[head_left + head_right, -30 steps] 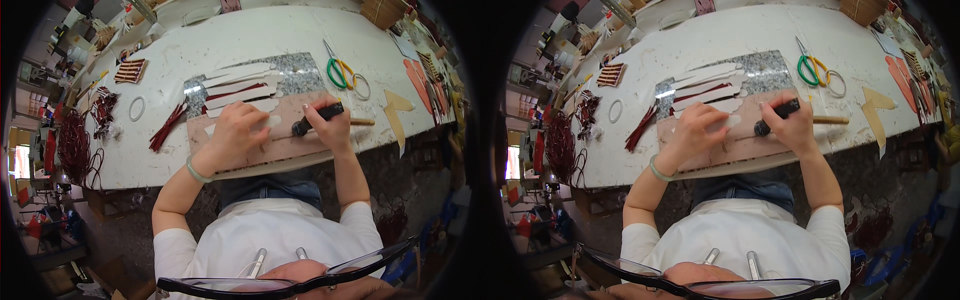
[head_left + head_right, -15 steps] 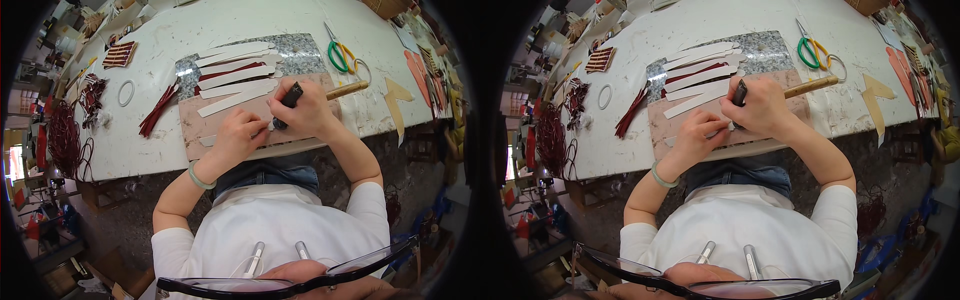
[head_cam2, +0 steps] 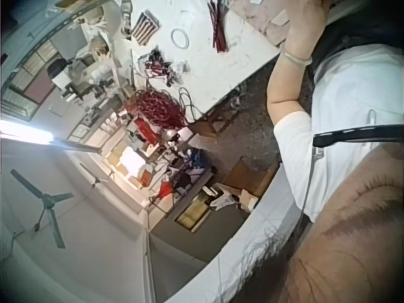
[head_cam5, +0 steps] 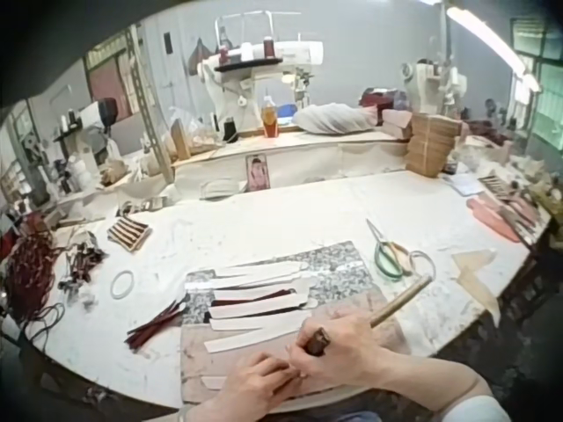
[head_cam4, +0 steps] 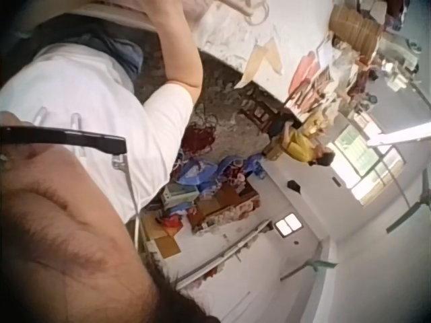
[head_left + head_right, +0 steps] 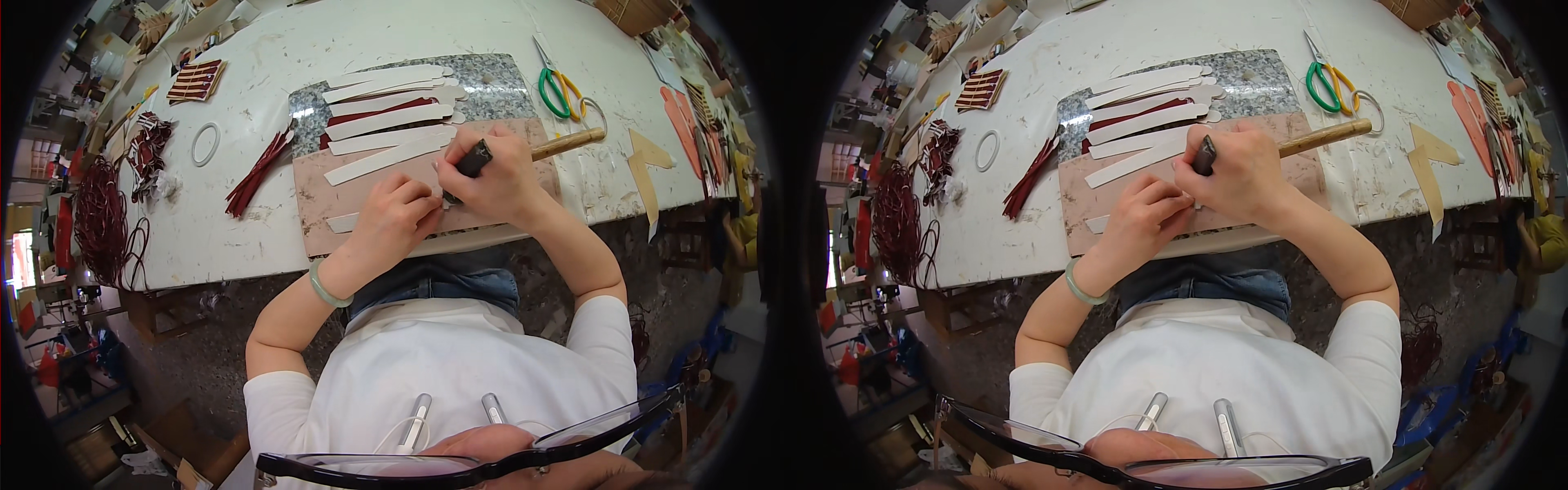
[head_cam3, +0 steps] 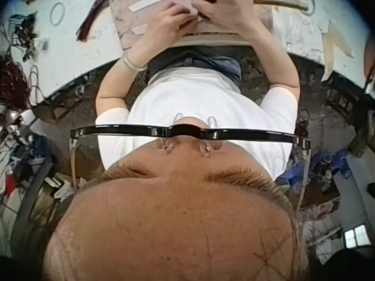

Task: The person peels tape backing by hand, aligns strips onto base pieces, and presses them down using a handheld tool before setting them aside.

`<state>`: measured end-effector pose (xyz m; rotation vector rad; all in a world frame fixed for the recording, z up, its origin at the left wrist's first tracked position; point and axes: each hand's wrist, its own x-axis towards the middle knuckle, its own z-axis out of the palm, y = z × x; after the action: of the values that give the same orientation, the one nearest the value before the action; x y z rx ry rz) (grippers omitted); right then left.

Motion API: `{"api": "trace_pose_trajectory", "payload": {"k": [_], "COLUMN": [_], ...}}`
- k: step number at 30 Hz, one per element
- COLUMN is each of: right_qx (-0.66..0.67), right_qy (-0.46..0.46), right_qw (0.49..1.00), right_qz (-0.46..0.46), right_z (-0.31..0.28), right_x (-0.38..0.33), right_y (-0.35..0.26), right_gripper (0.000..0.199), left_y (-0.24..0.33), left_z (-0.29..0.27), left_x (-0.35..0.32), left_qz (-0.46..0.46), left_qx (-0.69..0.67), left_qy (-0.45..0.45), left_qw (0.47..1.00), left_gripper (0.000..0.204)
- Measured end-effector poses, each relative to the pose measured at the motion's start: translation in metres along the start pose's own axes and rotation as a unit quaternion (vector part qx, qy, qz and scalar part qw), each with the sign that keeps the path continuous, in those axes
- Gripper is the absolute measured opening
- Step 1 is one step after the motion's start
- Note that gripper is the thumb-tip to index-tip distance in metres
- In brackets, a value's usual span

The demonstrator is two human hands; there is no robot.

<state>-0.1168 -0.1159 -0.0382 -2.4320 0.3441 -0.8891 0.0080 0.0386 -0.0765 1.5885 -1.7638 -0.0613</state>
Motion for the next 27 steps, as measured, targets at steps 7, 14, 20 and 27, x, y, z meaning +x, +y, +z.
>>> {"api": "trace_pose_trajectory", "payload": {"k": [7, 14, 20, 27], "right_qx": [0.030, 0.062, 0.024, 0.056], "right_qy": [-0.030, -0.037, -0.018, 0.001], "right_qw": [0.999, 0.997, 0.999, 0.998], "right_qz": [-0.015, -0.028, -0.045, -0.018], "right_z": [-0.012, -0.018, -0.008, 0.001], "right_x": [-0.009, -0.009, -0.009, -0.007], "right_y": [0.003, -0.009, -0.002, 0.000], "right_gripper": [0.020, 0.019, 0.020, 0.023], "left_y": [0.000, 0.001, 0.003, -0.005], "left_z": [0.008, 0.012, 0.008, 0.002], "left_x": [-0.003, -0.003, 0.000, -0.005], "left_qz": [-0.095, -0.122, -0.115, -0.084], "left_qx": [-0.054, -0.041, -0.035, -0.035], "left_qy": [0.026, 0.038, 0.022, 0.018], "left_qw": [0.994, 0.991, 0.993, 0.996], "left_gripper": [0.014, 0.010, 0.013, 0.013]}}
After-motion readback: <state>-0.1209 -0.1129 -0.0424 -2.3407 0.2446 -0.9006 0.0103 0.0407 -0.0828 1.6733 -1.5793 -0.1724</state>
